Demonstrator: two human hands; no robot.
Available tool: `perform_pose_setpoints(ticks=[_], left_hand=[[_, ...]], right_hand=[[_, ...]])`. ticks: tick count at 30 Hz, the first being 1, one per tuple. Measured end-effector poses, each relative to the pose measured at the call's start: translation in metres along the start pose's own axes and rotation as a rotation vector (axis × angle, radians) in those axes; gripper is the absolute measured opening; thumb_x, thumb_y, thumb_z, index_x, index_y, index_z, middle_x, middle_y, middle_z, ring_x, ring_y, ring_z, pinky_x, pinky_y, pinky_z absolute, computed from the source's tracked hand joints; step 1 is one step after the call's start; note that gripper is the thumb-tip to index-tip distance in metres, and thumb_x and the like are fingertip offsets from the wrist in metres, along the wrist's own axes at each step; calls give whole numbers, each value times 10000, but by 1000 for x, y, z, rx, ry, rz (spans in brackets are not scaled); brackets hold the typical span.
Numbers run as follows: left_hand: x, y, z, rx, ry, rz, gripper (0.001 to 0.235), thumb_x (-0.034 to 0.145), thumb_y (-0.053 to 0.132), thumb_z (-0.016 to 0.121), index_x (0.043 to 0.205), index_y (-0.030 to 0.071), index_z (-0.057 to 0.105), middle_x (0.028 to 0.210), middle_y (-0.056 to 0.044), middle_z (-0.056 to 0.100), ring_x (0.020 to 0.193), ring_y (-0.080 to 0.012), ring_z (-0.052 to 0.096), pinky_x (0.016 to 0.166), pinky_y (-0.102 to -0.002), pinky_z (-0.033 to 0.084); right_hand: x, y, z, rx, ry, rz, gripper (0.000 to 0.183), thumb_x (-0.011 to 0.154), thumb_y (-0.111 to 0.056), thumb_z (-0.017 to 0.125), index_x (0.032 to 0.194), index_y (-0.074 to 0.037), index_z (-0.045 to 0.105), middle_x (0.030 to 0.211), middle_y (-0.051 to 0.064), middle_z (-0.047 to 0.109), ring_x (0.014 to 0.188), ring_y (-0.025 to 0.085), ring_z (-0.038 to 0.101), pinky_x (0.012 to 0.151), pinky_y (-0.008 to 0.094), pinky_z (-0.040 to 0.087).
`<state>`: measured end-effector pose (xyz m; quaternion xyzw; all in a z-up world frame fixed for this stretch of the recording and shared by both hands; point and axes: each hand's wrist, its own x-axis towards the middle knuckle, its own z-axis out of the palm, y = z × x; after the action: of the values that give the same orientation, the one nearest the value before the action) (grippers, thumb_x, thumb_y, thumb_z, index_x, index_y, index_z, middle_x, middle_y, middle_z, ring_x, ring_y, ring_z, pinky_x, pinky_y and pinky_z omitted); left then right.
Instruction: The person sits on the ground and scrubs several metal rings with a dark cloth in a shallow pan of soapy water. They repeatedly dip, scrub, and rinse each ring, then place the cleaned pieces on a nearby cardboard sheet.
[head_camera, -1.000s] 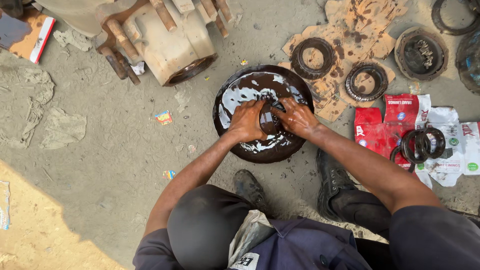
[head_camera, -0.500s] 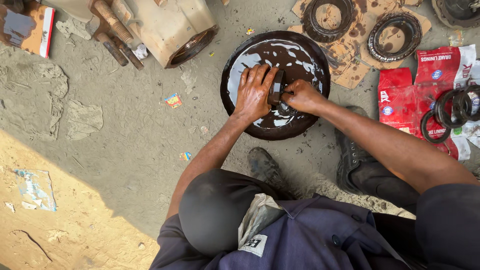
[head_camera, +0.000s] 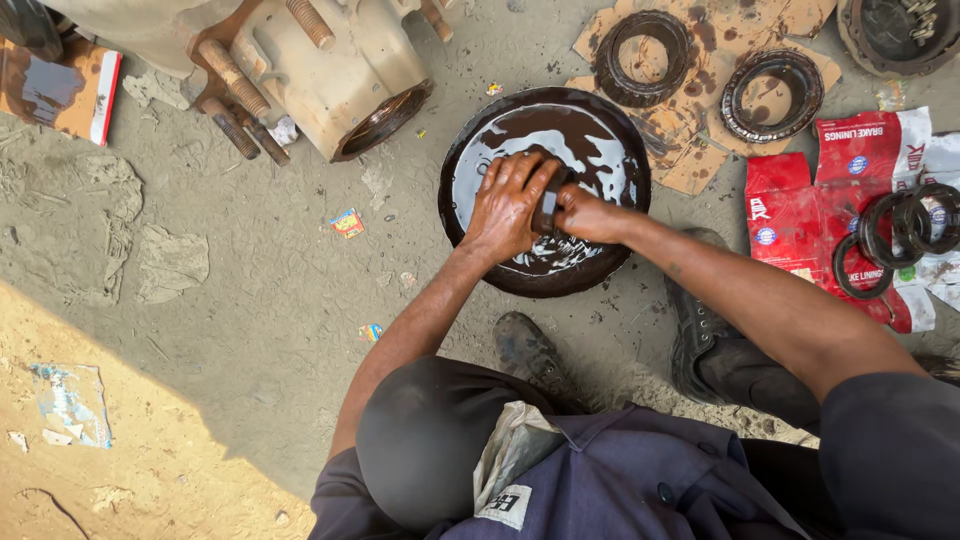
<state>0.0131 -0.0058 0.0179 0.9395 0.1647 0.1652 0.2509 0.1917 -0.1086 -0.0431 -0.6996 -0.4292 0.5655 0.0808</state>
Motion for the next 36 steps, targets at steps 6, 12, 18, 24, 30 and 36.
perform_pose_setpoints(ticks=[6, 12, 18, 24, 30, 36], left_hand=[[5, 12, -7, -173, -171, -184, 1024, 508, 102, 869, 1452, 97, 473, 1402, -161, 524, 1359, -346, 459, 1167, -501, 326], [6, 14, -4, 17, -96, -11, 1035, 494, 56, 868, 1452, 83, 479, 1402, -198, 512, 1350, -386, 446, 1171, -553, 278], [-6, -1, 2, 289, -5, 20, 958, 600, -27, 805, 1490, 99, 472, 1453, -171, 502, 1394, -355, 449, 1217, -508, 302], [-11, -8, 5, 109, 80, -196, 955, 582, 42, 853, 1455, 43, 464, 1385, -202, 505, 1342, -400, 463, 1185, -540, 314], [-10, -14, -5, -7, 174, -345, 1042, 505, 87, 916, 1447, 65, 473, 1382, -174, 517, 1331, -393, 480, 1180, -528, 341], [-13, -15, -11, -36, 187, -381, 1040, 505, 82, 911, 1446, 65, 468, 1383, -171, 521, 1340, -380, 482, 1182, -520, 343]], right_hand=[[-9, 3, -19, -959, 199, -840, 85, 802, -106, 678, 809, -26, 705, 922, 166, 709, 918, 321, 697, 907, 438, 558], [-9, 10, 0, -522, 384, -742, 199, 715, -21, 691, 897, 57, 705, 895, 228, 697, 840, 396, 663, 791, 483, 531], [5, 29, 20, 470, 237, -450, 236, 892, 51, 621, 1127, 35, 644, 1004, 81, 725, 865, 142, 645, 748, 283, 538], [-3, 44, 19, 576, 621, -77, 214, 930, -21, 604, 1091, -21, 745, 892, 39, 742, 718, 114, 641, 662, 271, 545], [16, 47, 8, 395, 936, 122, 302, 827, -75, 629, 1089, 2, 758, 1018, 142, 765, 796, 199, 716, 749, 350, 563], [10, 25, 16, 64, 1017, 117, 421, 817, -134, 689, 1213, 4, 739, 1202, 264, 705, 1028, 395, 701, 930, 428, 543]])
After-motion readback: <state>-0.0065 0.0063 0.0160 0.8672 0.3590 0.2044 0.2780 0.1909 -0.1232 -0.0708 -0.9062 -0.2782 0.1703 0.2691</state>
